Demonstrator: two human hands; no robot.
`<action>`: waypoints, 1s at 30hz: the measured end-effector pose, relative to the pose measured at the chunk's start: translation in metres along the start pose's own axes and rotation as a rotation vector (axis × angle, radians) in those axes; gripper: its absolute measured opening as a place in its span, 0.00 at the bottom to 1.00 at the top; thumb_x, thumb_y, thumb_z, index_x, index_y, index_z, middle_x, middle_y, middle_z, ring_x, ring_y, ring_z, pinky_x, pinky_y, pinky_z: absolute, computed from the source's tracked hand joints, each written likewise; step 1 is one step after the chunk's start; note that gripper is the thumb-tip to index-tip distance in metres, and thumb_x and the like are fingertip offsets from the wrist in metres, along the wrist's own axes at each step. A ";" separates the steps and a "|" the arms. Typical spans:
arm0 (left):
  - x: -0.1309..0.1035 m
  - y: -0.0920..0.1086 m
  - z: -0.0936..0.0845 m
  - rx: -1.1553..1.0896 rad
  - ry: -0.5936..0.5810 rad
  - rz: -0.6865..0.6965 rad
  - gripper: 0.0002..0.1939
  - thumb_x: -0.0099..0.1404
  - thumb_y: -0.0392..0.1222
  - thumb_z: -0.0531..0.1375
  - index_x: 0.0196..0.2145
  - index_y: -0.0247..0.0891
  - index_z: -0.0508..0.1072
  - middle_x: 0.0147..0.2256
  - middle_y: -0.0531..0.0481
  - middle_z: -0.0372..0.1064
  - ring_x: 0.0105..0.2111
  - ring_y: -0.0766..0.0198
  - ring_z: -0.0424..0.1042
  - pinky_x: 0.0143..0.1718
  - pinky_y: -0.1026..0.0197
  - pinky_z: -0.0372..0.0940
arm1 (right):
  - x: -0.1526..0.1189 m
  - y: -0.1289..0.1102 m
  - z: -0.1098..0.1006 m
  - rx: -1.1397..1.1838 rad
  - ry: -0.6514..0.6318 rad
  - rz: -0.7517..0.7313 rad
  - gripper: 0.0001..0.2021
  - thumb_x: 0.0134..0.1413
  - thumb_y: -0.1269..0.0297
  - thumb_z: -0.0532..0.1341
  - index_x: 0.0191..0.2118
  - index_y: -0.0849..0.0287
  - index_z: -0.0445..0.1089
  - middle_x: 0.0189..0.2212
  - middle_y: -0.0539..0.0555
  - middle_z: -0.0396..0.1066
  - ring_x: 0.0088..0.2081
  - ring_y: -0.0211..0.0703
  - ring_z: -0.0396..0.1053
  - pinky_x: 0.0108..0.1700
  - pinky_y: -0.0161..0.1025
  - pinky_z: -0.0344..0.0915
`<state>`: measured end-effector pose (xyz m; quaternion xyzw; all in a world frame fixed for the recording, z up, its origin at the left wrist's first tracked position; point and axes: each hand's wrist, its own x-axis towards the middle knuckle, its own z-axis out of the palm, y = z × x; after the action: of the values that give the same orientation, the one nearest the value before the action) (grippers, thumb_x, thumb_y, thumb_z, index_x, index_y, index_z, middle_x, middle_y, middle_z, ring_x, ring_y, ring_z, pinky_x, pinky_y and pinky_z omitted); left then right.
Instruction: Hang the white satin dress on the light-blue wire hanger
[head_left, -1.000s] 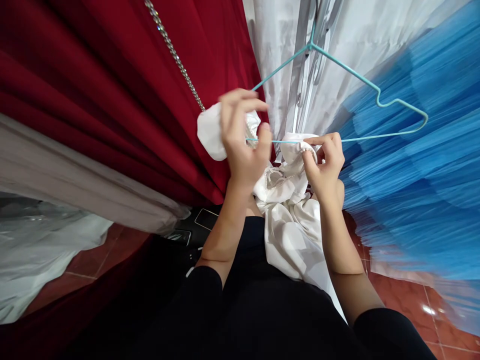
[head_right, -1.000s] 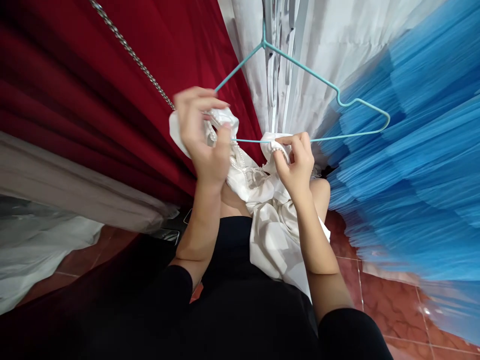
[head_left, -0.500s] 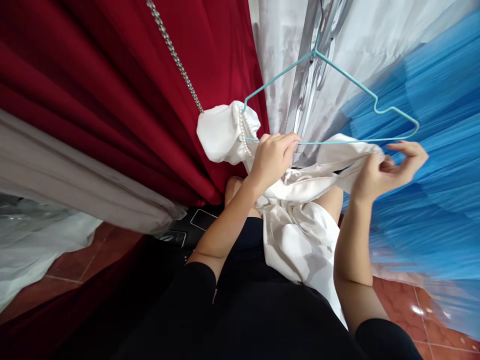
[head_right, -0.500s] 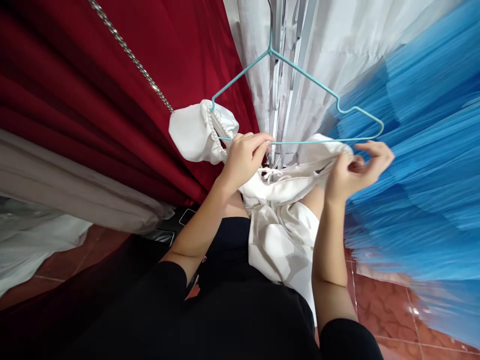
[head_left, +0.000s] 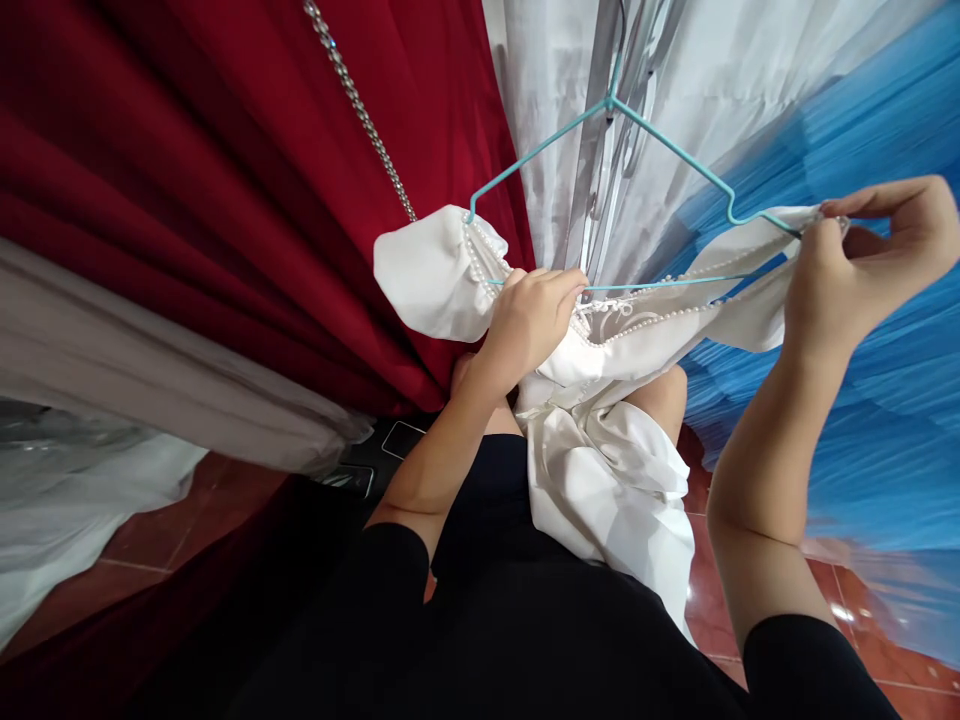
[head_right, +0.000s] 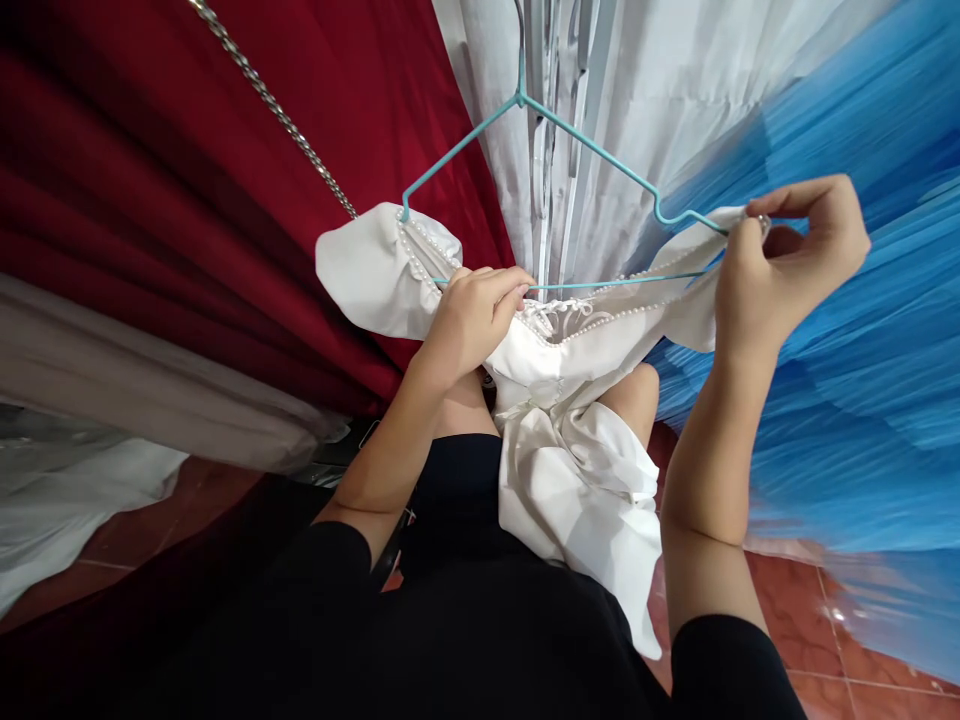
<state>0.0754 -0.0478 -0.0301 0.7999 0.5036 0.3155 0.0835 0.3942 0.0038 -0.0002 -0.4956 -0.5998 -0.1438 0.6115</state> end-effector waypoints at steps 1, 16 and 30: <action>0.000 0.001 -0.002 0.013 -0.014 -0.011 0.15 0.82 0.35 0.52 0.46 0.42 0.79 0.40 0.50 0.83 0.43 0.53 0.79 0.51 0.51 0.61 | 0.002 -0.008 0.007 0.006 -0.019 0.003 0.09 0.57 0.81 0.62 0.35 0.60 0.74 0.33 0.45 0.73 0.35 0.32 0.70 0.30 0.33 0.57; -0.006 0.002 0.017 0.033 0.120 0.019 0.17 0.83 0.34 0.50 0.53 0.42 0.78 0.50 0.46 0.84 0.50 0.50 0.78 0.55 0.49 0.64 | -0.081 -0.110 0.041 0.333 -0.445 -0.004 0.11 0.73 0.59 0.59 0.53 0.50 0.77 0.51 0.55 0.76 0.34 0.39 0.68 0.35 0.43 0.71; -0.018 -0.046 -0.004 0.021 0.930 0.105 0.18 0.75 0.41 0.64 0.60 0.41 0.76 0.71 0.40 0.69 0.77 0.44 0.59 0.80 0.34 0.54 | -0.139 -0.101 0.093 0.542 -0.302 0.046 0.12 0.77 0.55 0.58 0.50 0.49 0.80 0.39 0.51 0.71 0.31 0.36 0.63 0.32 0.39 0.68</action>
<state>0.0331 -0.0418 -0.0549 0.5990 0.4495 0.6391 -0.1753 0.2285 -0.0288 -0.0977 -0.3437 -0.6892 0.1102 0.6283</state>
